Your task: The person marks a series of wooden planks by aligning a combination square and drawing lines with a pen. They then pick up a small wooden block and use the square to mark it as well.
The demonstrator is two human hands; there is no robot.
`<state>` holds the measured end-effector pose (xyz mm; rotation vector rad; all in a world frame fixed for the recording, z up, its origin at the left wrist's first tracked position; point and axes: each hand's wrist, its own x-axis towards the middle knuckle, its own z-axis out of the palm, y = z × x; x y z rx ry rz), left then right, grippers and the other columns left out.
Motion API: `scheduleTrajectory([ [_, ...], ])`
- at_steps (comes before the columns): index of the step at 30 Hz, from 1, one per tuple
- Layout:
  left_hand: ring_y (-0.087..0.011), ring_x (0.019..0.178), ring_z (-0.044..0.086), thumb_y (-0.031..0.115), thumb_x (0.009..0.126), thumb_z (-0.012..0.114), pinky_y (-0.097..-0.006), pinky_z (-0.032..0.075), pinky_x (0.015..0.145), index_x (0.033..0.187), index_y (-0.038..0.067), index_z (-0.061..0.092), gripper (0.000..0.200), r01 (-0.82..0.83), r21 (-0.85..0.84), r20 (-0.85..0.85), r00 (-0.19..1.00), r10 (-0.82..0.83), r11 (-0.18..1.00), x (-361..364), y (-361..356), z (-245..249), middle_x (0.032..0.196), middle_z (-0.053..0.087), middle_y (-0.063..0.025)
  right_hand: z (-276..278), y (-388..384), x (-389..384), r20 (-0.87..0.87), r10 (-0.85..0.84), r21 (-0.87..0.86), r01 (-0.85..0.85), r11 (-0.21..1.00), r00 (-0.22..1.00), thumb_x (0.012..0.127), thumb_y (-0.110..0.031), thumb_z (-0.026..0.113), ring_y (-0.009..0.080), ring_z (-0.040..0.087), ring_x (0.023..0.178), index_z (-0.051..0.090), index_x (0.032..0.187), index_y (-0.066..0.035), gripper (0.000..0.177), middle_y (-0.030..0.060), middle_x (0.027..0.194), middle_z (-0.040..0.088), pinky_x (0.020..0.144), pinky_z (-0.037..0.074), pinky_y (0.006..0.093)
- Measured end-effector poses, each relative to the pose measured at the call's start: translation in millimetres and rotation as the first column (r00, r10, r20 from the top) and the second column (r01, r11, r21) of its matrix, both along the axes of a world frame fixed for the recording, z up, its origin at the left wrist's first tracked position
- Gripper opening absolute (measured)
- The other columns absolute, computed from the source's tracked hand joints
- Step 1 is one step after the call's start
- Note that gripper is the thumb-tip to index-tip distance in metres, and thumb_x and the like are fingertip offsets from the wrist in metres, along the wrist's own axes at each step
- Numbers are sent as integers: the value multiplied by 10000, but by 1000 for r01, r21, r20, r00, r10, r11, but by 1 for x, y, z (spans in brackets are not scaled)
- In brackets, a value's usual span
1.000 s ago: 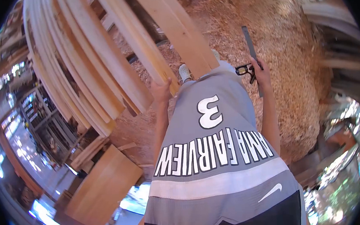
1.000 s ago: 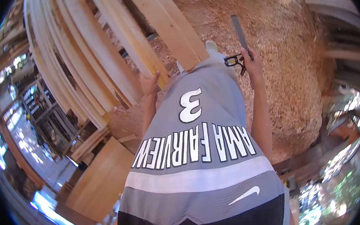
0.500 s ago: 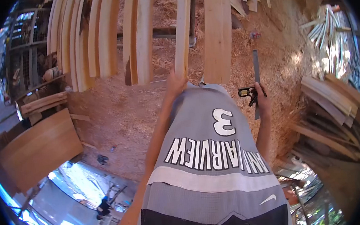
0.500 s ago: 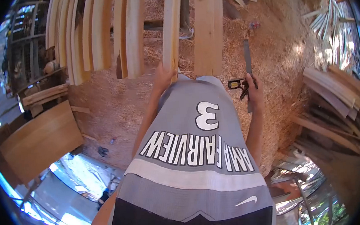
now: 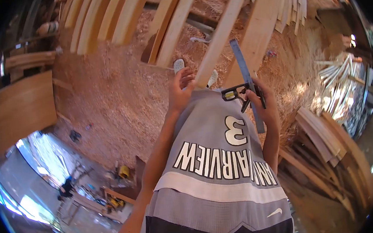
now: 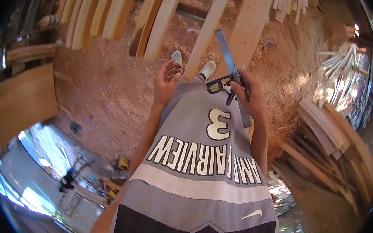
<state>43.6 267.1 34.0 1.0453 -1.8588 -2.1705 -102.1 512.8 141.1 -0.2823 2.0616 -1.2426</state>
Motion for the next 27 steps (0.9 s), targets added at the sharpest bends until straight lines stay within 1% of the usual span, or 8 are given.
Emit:
scheduleTrajectory([
  [6, -217, 1110, 693, 25, 909, 657, -348, 528, 969, 1347, 28, 577, 446, 14, -115, 113, 994, -1, 993, 35, -12, 3, 1219, 711, -121, 16, -40, -7, 101, -170, -35, 174, 984, 980, 972, -80, 644, 102, 623, 812, 590, 1351, 16, 394, 50, 962, 689, 704, 504, 248],
  [10, -224, 1108, 696, 46, 908, 665, -355, 531, 960, 1333, 33, 589, 432, -28, -47, 168, 985, 36, 999, 48, -23, -20, 1214, 718, -120, 15, -55, -12, 124, -277, 8, 278, 961, 953, 979, -113, 639, 99, 638, 807, 587, 1350, 27, 400, 50, 917, 667, 634, 491, 235],
  [14, -237, 1109, 697, 70, 898, 692, -376, 533, 959, 1331, 34, 594, 445, 147, -62, 170, 976, -134, 987, 32, -17, -22, 1209, 719, -119, 21, -41, -17, 104, -395, 6, 397, 918, 913, 975, -124, 647, 108, 649, 813, 573, 1358, 37, 422, 62, 932, 674, 630, 498, 234],
  [20, -269, 1156, 672, 75, 868, 728, -396, 521, 985, 1374, 37, 552, 537, 429, -97, 89, 902, -422, 898, -10, -43, 13, 1274, 683, -139, 19, -53, 5, 151, -555, -60, 568, 821, 818, 956, -109, 679, 157, 680, 891, 577, 1344, 39, 427, 105, 1054, 710, 777, 542, 267],
  [22, -286, 1171, 662, 67, 852, 738, -400, 517, 993, 1395, 38, 532, 581, 466, -172, 62, 885, -462, 868, -27, -43, 43, 1296, 666, -153, 14, -64, 10, 111, -442, -154, 455, 877, 890, 956, -94, 679, 169, 685, 928, 591, 1309, 37, 386, 112, 1089, 712, 842, 544, 291],
  [24, -317, 1207, 633, 41, 815, 760, -405, 503, 1013, 1444, 29, 467, 694, 417, -477, -6, 879, -478, 773, -37, -37, 67, 1356, 615, -172, 17, -69, 3, 104, -362, -133, 374, 918, 926, 961, -99, 678, 166, 684, 926, 593, 1297, 36, 372, 112, 1081, 713, 838, 546, 294],
  [25, -317, 1207, 633, 41, 815, 760, -405, 503, 1013, 1444, 29, 467, 694, 416, -483, -7, 878, -478, 770, -43, -32, 80, 1356, 615, -172, 19, -69, -2, 115, -262, -107, 274, 956, 958, 965, -103, 677, 163, 683, 924, 596, 1286, 35, 359, 111, 1073, 714, 835, 548, 298],
  [27, -351, 1216, 615, 26, 784, 778, -411, 485, 1040, 1471, 21, 426, 772, 468, -610, 18, 815, -579, 639, -53, -17, 99, 1342, 593, -189, 26, -70, -13, 114, -174, -120, 187, 975, 978, 971, -118, 678, 161, 683, 918, 606, 1274, 32, 345, 110, 1062, 716, 833, 550, 302],
])
